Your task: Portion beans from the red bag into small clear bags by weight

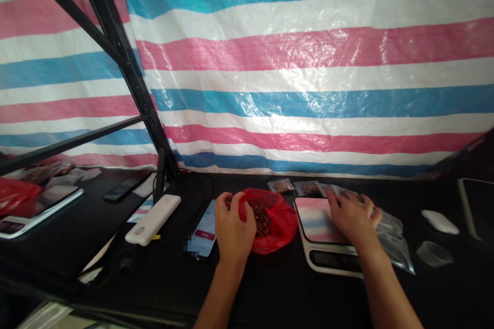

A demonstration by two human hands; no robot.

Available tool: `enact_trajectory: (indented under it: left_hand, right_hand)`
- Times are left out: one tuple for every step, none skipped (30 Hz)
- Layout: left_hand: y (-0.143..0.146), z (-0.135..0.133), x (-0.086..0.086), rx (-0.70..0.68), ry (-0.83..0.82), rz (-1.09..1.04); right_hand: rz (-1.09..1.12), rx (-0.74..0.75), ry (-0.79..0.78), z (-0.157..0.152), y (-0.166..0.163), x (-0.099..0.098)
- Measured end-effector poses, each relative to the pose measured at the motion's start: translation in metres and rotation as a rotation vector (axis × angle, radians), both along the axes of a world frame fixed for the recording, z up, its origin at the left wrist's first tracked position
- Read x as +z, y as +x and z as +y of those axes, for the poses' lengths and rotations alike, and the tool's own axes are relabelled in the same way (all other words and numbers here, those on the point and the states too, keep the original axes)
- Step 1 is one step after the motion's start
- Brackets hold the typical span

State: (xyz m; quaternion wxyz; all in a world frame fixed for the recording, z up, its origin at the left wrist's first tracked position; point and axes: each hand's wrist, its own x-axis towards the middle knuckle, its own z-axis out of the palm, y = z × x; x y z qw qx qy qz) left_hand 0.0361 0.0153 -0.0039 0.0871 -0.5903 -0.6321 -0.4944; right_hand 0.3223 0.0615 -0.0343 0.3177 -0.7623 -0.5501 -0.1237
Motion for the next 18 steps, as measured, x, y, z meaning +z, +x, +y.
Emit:
enact_trajectory:
  left_hand:
    - [0.001,-0.001,0.002,0.006,0.056,0.018]
    - [0.002,-0.003,0.003,0.009,0.103,0.03]
    - [0.003,-0.005,0.005,0.008,0.14,0.032]
    - [0.005,-0.007,0.007,-0.005,0.173,0.022]
    - [0.008,-0.01,0.008,-0.036,0.203,0.0]
    - [0.01,-0.012,0.009,-0.085,0.226,-0.032]
    - [0.013,-0.014,0.01,-0.158,0.241,-0.072]
    - [0.016,-0.017,0.011,-0.246,0.243,-0.117]
    - [0.019,-0.019,0.011,-0.336,0.228,-0.158]
    - [0.023,-0.02,0.011,-0.426,0.2,-0.204]
    - [0.026,-0.021,0.011,-0.512,0.154,-0.257]
    - [0.03,-0.022,0.011,-0.592,0.092,-0.326]
    - [0.034,-0.023,0.011,-0.666,0.015,-0.418]
    - [0.037,-0.023,0.011,-0.734,-0.066,-0.53]
    - [0.041,-0.022,0.011,-0.791,-0.135,-0.655]
    - [0.044,-0.021,0.012,-0.834,-0.182,-0.781]
    - [0.047,-0.02,0.012,-0.863,-0.201,-0.895]
    - [0.049,-0.019,0.013,-0.875,-0.193,-0.988]
  right_hand:
    - [0.008,0.023,0.037,0.0,0.003,-0.004]
    - [0.021,0.047,0.07,0.001,0.005,-0.006]
    - [0.04,0.06,0.097,0.001,0.006,-0.007]
    - [0.064,0.06,0.116,0.002,0.006,-0.006]
    - [0.095,0.051,0.13,0.003,0.005,-0.003]
    - [0.131,0.049,0.148,0.003,0.004,0.003]
    - [0.172,0.065,0.18,0.003,0.001,0.009]
    - [0.219,0.102,0.229,0.001,-0.003,0.018]
    - [0.264,0.162,0.294,-0.001,-0.007,0.027]
    - [0.308,0.247,0.358,-0.005,-0.013,0.036]
    - [0.355,0.322,0.408,-0.011,-0.021,0.044]
    - [0.379,0.393,0.438,-0.017,-0.029,0.052]
    - [0.393,0.455,0.458,-0.025,-0.04,0.059]
    - [0.398,0.526,0.463,-0.033,-0.051,0.063]
    - [0.391,0.603,0.469,-0.04,-0.063,0.066]
    - [0.383,0.675,0.464,-0.047,-0.075,0.068]
    - [0.376,0.752,0.451,-0.054,-0.087,0.067]
    - [0.368,0.821,0.43,-0.059,-0.098,0.066]
